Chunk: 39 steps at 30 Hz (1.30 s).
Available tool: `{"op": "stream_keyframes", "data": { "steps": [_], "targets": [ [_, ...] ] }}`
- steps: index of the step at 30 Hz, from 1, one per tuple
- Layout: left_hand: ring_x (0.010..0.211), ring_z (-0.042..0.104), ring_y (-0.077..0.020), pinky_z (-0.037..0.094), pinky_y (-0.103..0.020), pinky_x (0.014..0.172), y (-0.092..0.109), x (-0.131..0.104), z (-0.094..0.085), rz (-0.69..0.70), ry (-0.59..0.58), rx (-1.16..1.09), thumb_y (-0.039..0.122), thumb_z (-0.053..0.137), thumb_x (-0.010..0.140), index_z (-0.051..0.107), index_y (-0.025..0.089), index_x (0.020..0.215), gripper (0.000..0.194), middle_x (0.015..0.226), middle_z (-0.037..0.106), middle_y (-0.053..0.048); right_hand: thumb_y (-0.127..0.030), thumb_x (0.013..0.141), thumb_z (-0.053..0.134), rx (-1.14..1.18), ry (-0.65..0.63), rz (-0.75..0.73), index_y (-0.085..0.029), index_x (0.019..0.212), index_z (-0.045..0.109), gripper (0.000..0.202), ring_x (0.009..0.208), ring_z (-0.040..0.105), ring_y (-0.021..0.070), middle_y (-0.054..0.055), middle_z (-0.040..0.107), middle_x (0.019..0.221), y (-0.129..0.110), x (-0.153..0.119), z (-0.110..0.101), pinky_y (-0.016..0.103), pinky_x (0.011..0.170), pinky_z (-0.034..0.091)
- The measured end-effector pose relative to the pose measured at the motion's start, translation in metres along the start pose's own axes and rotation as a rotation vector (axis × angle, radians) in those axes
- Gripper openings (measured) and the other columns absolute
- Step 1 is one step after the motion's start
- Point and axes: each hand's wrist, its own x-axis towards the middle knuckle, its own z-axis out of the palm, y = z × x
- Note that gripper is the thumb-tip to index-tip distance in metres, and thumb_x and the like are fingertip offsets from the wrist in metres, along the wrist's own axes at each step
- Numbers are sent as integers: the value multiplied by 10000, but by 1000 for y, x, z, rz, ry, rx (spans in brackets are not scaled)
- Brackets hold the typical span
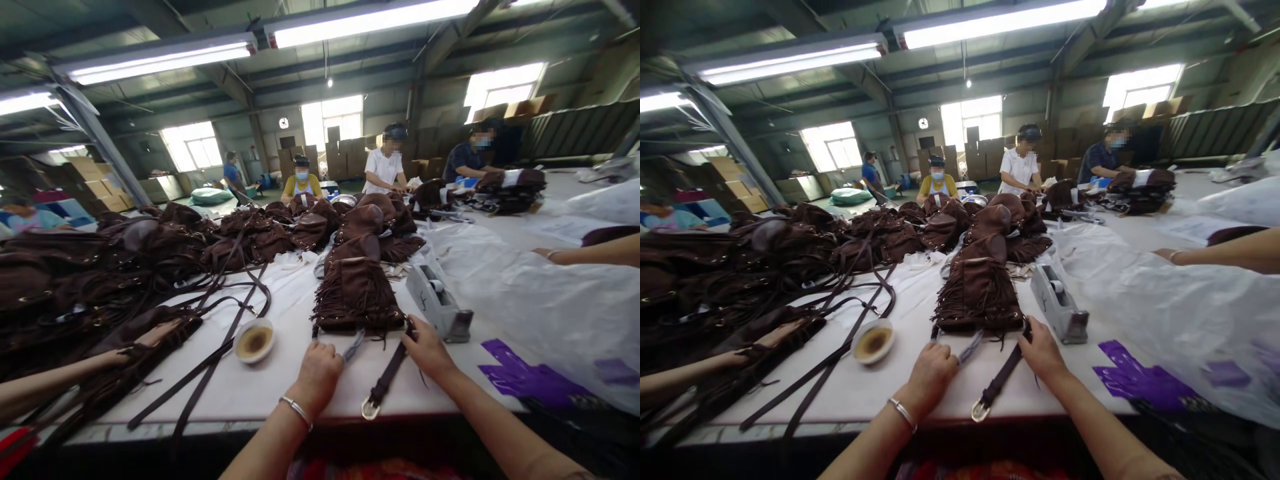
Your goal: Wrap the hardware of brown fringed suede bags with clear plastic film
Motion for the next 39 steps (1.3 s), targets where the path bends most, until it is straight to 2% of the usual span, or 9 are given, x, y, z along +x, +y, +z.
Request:
{"op": "stream_keyframes", "data": {
  "steps": [3, 6, 8, 12, 16, 22, 26, 31, 39],
  "targets": [
    [878, 573, -214, 464, -416, 862, -12, -13, -11, -134, 64, -2, 157, 510, 919, 672, 186, 874, 171, 890, 613, -80, -260, 837, 525, -135, 63, -339, -111, 1262, 579, 454, 1206, 530, 312, 201, 586, 1267, -19, -26, -10, 479, 1042, 422],
    [1039, 552, -239, 472, -422, 921, 2, -25, -18, -139, 249, -132, 146, 525, 889, 658, 205, 1064, 227, 1095, 597, -106, -206, 862, 554, -189, -243, -680, -214, 1300, 574, 438, 1287, 469, 283, 117, 595, 1317, -44, -52, -22, 448, 1078, 366],
    [1056, 546, -235, 480, -400, 929, 24, -29, -18, -103, 309, -284, 208, 557, 888, 633, 208, 1137, 261, 1124, 590, -104, -200, 840, 607, -233, -471, -773, -269, 1326, 556, 493, 1292, 455, 294, 74, 618, 1298, -60, -63, -28, 462, 1065, 339],
    [909, 561, -233, 493, -372, 827, 65, -32, -9, -154, 196, -430, 391, 674, 818, 669, 183, 881, 218, 910, 597, -84, -244, 826, 663, -271, -578, -731, -227, 1111, 667, 286, 1106, 535, 263, 70, 667, 1072, -78, -67, -29, 437, 985, 341],
    [886, 557, -227, 461, -348, 781, 76, -31, 1, -211, 110, -399, 245, 692, 755, 612, 183, 831, 127, 922, 600, -70, -259, 781, 714, -227, -523, -687, -182, 857, 653, 124, 973, 533, 225, 52, 626, 931, -76, -66, -24, 381, 901, 363],
    [711, 572, -166, 397, -270, 632, 63, -25, 2, -190, 142, -338, 68, 535, 820, 571, 204, 820, 141, 796, 616, -22, -162, 783, 670, -158, -389, -622, -171, 841, 589, 101, 960, 529, 221, 49, 623, 932, -78, -70, -17, 386, 915, 353],
    [690, 572, -155, 373, -250, 595, 51, -24, 12, -125, 200, -273, 138, 573, 866, 602, 212, 787, 112, 778, 621, -25, -202, 804, 675, -152, -484, -643, -171, 1072, 604, 280, 942, 552, 230, 77, 646, 1017, -87, -71, -7, 377, 867, 399],
    [730, 578, -158, 402, -250, 629, 34, -33, 30, -58, 200, -304, 264, 642, 871, 650, 206, 781, 108, 779, 635, -35, -216, 907, 575, -131, -565, -725, -195, 805, 641, 123, 841, 578, 218, 66, 643, 862, -84, -76, 13, 347, 756, 437],
    [689, 531, -145, 386, -263, 611, 13, -31, 43, 136, 114, -360, 343, 685, 804, 698, 217, 886, 151, 757, 610, -6, -308, 856, 657, 6, -575, -787, -322, 1078, 708, 229, 893, 638, 244, 79, 692, 1012, -69, -68, 23, 367, 787, 513]
  ]
}}
